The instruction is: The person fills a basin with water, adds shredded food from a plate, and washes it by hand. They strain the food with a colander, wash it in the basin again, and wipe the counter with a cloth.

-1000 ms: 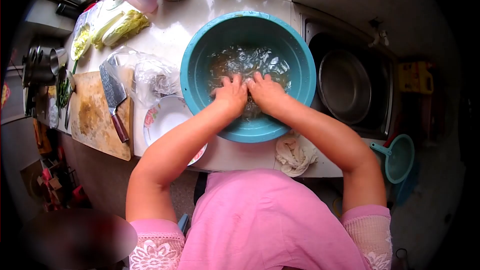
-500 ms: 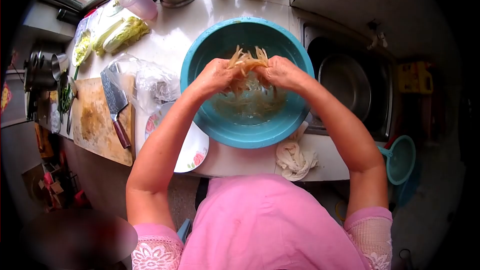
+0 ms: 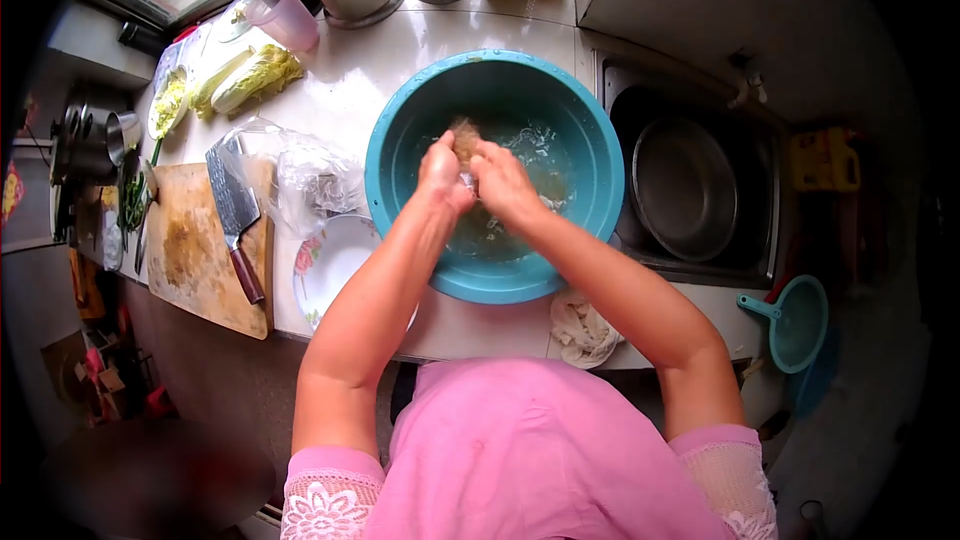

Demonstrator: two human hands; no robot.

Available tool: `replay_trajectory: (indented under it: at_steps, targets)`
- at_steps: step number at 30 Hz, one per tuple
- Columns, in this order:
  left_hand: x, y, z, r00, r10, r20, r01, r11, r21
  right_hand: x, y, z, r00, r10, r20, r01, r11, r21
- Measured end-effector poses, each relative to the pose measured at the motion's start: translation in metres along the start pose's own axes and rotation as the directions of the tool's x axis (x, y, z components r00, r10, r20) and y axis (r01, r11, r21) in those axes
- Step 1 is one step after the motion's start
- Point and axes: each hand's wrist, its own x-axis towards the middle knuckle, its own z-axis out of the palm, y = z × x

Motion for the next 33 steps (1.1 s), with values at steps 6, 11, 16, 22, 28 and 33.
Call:
replay_trajectory:
  at_steps: [6,11,16,22,28,33]
  targets:
    - [-0.044,-0.028,0.029,0.980,0.089,0.175,-0.091,0.996,0.001,0.013,0.004,0.001,0.989,0.009,-0.148,0.024,0.976,0.218]
    - [-0.039,-0.020,0.026,0.976,0.135,0.169,-0.152,0.984,0.091,-0.003,0.007,0.011,0.982,-0.079,-0.169,0.121,0.960,0.254]
    - [-0.072,-0.022,0.047,0.923,0.136,0.361,-0.135,0.990,-0.027,0.013,-0.003,-0.020,0.903,-0.412,-0.122,0.392,0.906,-0.162]
    - [-0.083,0.000,0.018,0.983,0.166,-0.083,-0.120,0.909,0.398,0.026,0.015,-0.063,0.991,0.127,0.044,-0.068,0.756,-0.651]
    - [-0.031,-0.045,-0.024,0.950,0.141,-0.278,-0.019,0.917,0.400,-0.007,0.025,-0.032,0.751,0.472,0.462,-0.429,0.880,-0.202]
    - [-0.028,-0.027,-0.026,0.986,0.018,-0.164,-0.018,1.000,-0.004,-0.037,0.023,0.008,0.976,0.162,0.148,-0.150,0.985,-0.089]
